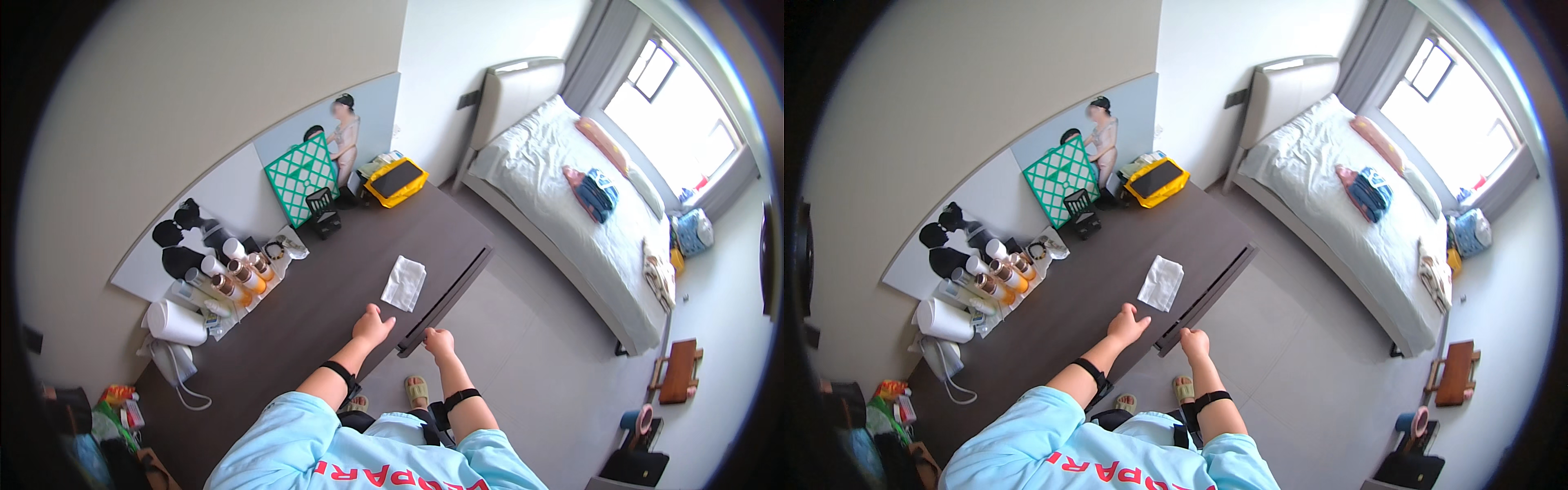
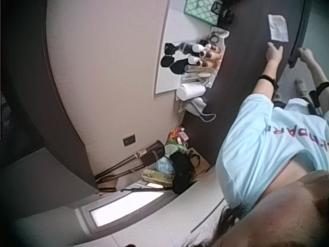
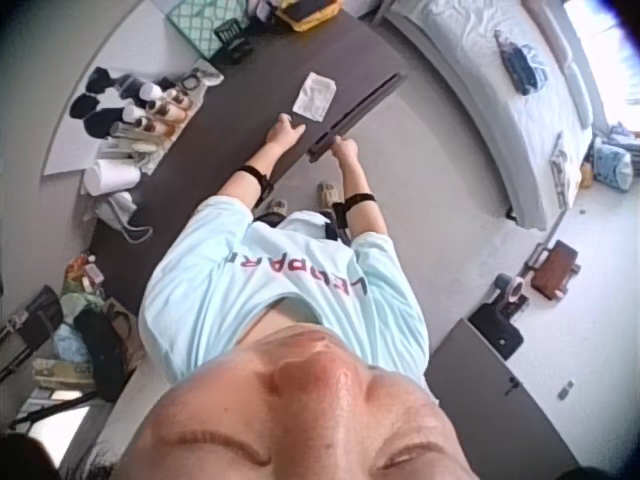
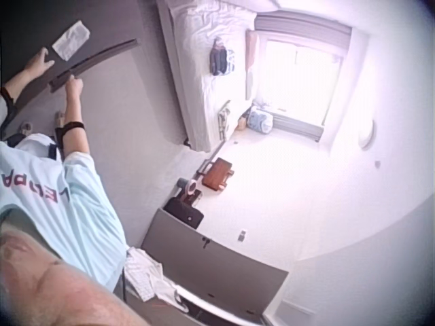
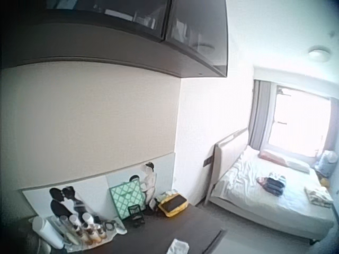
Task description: Organizing and tidying various skincare tubes, jars, and face masks on a desk and in drawers.
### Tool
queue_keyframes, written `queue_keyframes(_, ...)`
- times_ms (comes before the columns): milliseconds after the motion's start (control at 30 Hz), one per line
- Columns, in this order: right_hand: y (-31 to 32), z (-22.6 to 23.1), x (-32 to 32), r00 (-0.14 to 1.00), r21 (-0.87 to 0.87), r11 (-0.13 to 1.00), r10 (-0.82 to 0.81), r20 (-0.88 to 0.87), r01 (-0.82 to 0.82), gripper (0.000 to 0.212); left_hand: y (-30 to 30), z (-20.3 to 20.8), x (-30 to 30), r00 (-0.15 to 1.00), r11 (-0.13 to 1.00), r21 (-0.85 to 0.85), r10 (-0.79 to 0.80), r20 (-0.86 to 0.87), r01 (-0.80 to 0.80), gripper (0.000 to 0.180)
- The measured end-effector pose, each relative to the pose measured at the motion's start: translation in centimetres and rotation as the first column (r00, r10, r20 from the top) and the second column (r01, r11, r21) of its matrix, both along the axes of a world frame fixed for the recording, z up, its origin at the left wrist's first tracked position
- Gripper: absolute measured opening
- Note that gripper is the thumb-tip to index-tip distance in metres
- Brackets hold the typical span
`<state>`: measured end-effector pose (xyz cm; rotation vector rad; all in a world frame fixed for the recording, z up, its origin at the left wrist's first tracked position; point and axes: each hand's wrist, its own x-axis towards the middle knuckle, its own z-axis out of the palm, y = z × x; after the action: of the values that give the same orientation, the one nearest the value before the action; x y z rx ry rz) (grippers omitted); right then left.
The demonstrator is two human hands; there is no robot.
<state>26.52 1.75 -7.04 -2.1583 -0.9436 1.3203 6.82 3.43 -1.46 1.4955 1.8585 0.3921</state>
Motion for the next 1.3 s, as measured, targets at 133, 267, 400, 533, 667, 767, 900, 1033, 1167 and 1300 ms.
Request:
queue_keyframes(133,1.6,-0.1,-0.3,0.977,-0.027,0.993,0.108,-0.182,-0.115,0.019,2.4,-0.7,1.6,0.964,0.952,0.161,0.264,-0.011,-0.259,0.038)
queue_keyframes(267,2.8,0.9,-1.0,0.952,-0.063,0.964,0.241,-0.188,-0.257,0.026,4.3,-3.2,1.2,0.901,0.900,-0.027,0.434,-0.004,-0.434,0.023)
queue_keyframes(400,4.2,0.1,-0.5,0.929,-0.031,0.933,0.352,-0.114,-0.358,0.040,3.0,-2.3,2.1,0.877,0.882,-0.013,0.469,0.103,-0.471,0.019)
queue_keyframes(533,4.0,0.4,-1.9,0.919,-0.024,0.926,0.369,-0.139,-0.376,0.044,-2.4,-2.6,0.2,0.535,0.710,-0.143,0.633,0.560,-0.690,0.014)
queue_keyframes(667,3.9,0.2,-2.0,0.896,0.035,0.942,0.329,-0.297,-0.334,0.037,-10.4,-2.5,-2.8,0.282,0.512,-0.265,0.756,0.590,-0.817,0.016)
queue_keyframes(767,3.5,0.6,-1.8,0.880,0.032,0.935,0.343,-0.329,-0.353,0.035,-15.8,-1.8,-4.5,0.145,0.376,-0.318,0.812,0.566,-0.870,0.014)
queue_keyframes(900,3.2,-0.9,-2.0,0.886,0.099,0.918,0.396,-0.240,-0.384,0.038,-21.4,-2.0,-6.8,-0.132,0.174,-0.372,0.733,0.668,-0.912,0.033)
queue_keyframes(1033,2.3,-0.8,-3.0,0.915,0.088,0.923,0.384,-0.126,-0.375,0.045,-23.6,-0.2,-7.5,-0.113,0.206,-0.323,0.659,0.744,-0.924,0.050)
queue_keyframes(1167,-0.1,-0.5,-5.3,0.943,0.088,0.983,0.179,-0.282,-0.160,0.042,-25.7,-2.5,-10.1,0.023,0.389,-0.308,0.651,0.759,-0.869,0.024)
queue_keyframes(1300,-4.2,0.2,-9.1,0.956,0.029,0.988,0.154,-0.251,-0.152,0.039,-28.9,-1.1,-11.7,0.387,0.524,-0.132,0.755,0.530,-0.841,0.025)
